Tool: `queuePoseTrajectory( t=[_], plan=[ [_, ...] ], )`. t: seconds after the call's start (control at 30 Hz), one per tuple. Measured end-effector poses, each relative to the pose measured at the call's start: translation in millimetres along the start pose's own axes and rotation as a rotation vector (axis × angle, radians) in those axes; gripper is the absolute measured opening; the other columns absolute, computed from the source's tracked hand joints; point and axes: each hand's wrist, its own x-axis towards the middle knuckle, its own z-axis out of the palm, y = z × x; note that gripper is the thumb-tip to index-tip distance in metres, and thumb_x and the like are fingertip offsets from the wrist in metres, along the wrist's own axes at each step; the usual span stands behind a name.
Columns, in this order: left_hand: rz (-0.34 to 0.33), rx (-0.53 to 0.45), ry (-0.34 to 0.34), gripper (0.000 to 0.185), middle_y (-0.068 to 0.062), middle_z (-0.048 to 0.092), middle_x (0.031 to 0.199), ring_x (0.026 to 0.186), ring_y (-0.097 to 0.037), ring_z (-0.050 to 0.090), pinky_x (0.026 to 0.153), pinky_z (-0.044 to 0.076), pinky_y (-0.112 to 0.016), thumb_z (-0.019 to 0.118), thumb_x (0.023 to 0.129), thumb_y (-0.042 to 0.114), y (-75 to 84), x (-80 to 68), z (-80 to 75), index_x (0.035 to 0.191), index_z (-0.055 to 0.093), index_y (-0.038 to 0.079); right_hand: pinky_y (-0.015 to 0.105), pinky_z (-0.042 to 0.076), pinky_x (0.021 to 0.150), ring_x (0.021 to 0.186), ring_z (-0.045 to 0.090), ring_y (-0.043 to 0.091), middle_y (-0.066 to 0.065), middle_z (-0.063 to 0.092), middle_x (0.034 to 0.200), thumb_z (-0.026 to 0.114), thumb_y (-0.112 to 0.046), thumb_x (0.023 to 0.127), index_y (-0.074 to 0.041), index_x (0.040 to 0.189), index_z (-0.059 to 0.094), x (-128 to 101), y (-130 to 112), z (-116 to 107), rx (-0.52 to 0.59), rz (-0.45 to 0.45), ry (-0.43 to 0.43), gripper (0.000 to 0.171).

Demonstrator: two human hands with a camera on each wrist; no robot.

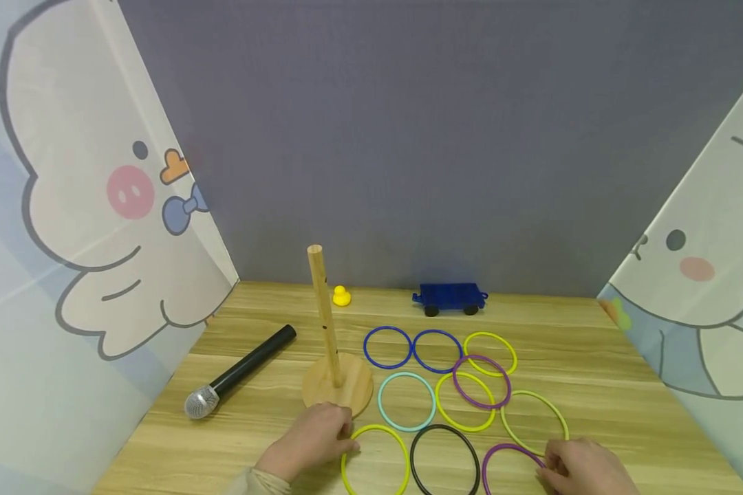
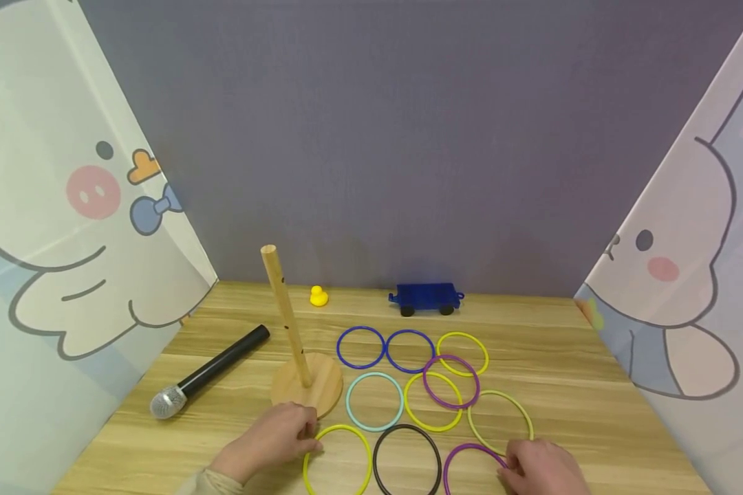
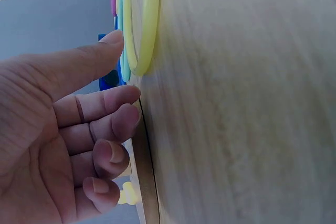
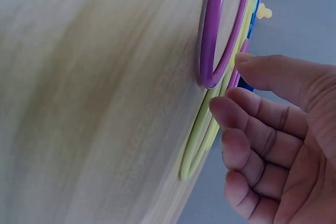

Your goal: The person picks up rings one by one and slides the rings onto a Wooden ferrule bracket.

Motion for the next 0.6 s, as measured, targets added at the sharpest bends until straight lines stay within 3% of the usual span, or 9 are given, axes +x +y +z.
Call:
queuePoseTrajectory(
  t=[0.43, 0.6],
  plan=[
    [-0.032, -0.035, -0.053, 0.034, 0.016, 0.043, 0.064, 0.059, -0.002, 0.038, 0.054, 0.034, -0.023, 0.081, 0.077, 0.039, 0.9, 0.3, 0.9, 0.069, 0.053, 0.021, 0.024, 0.037, 0.048, 0.053, 0.041, 0.001, -0.017, 0.051, 0.062, 0.078, -0.034, 0.080, -0.022, 0.069, 0.059, 3.5, 0.0, 3.7, 0.055, 0.087, -0.108, 0.025],
    [-0.035, -0.045, -0.057, 0.034, 0.016, 0.043, 0.064, 0.059, -0.002, 0.038, 0.054, 0.034, -0.023, 0.080, 0.078, 0.040, -0.2, 0.4, 2.2, 0.069, 0.053, 0.021, 0.025, 0.037, 0.048, 0.052, 0.041, 0.003, -0.014, 0.051, 0.060, 0.079, -0.030, 0.080, -0.022, 0.067, 0.057, 5.1, -1.8, 5.6, 0.046, 0.134, -0.108, 0.026]
  ],
)
